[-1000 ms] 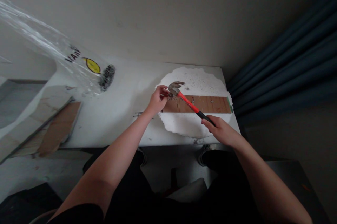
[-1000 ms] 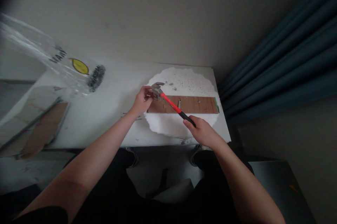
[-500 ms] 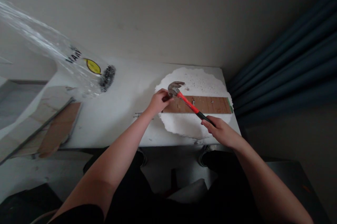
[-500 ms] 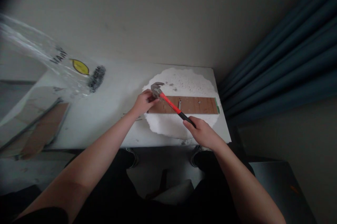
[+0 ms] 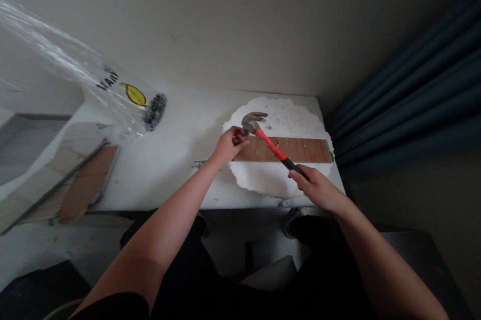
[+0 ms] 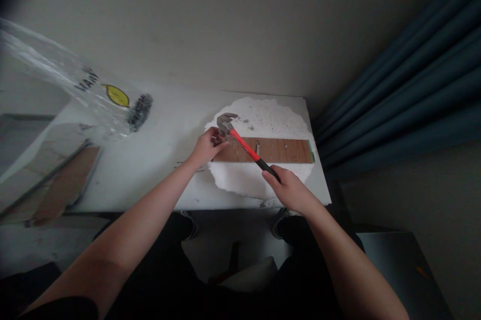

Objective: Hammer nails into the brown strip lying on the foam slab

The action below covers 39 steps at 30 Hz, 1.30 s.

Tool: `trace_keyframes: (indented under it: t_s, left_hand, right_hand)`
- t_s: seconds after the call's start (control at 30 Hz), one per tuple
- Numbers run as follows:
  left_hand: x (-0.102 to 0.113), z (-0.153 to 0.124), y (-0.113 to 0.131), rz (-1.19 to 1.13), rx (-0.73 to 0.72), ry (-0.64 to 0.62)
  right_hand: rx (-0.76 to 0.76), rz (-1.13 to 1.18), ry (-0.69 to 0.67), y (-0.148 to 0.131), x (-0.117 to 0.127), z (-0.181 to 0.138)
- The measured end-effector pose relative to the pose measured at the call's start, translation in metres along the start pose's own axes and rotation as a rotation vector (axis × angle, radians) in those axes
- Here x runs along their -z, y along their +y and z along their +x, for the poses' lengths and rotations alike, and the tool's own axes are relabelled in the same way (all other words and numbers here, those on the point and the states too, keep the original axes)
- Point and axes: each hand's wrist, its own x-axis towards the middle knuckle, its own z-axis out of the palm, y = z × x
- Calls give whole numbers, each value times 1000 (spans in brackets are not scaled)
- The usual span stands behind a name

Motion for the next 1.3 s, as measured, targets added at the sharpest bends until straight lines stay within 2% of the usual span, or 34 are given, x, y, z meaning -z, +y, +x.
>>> trace_keyframes:
  t_s: [0.3, 0.5, 0.73, 0.97, 1.3]
  left_hand:
    - [-1, 2, 2, -27, 22, -8]
    - [14, 10, -8, -209, -8, -111]
    - [28, 13, -11, -174, 33, 115]
    - [29, 11, -10, -110, 41, 175]
    - [42, 9, -19, -58, 76, 239]
  right_hand:
    - [4, -31, -21, 1, -3, -1]
    - [8, -27, -21, 4, -3, -1]
    - [-7, -45, -18, 10, -7, 3]
    - [-21, -43, -12, 15, -8, 5]
    - [-9, -61, -27, 18, -10, 5]
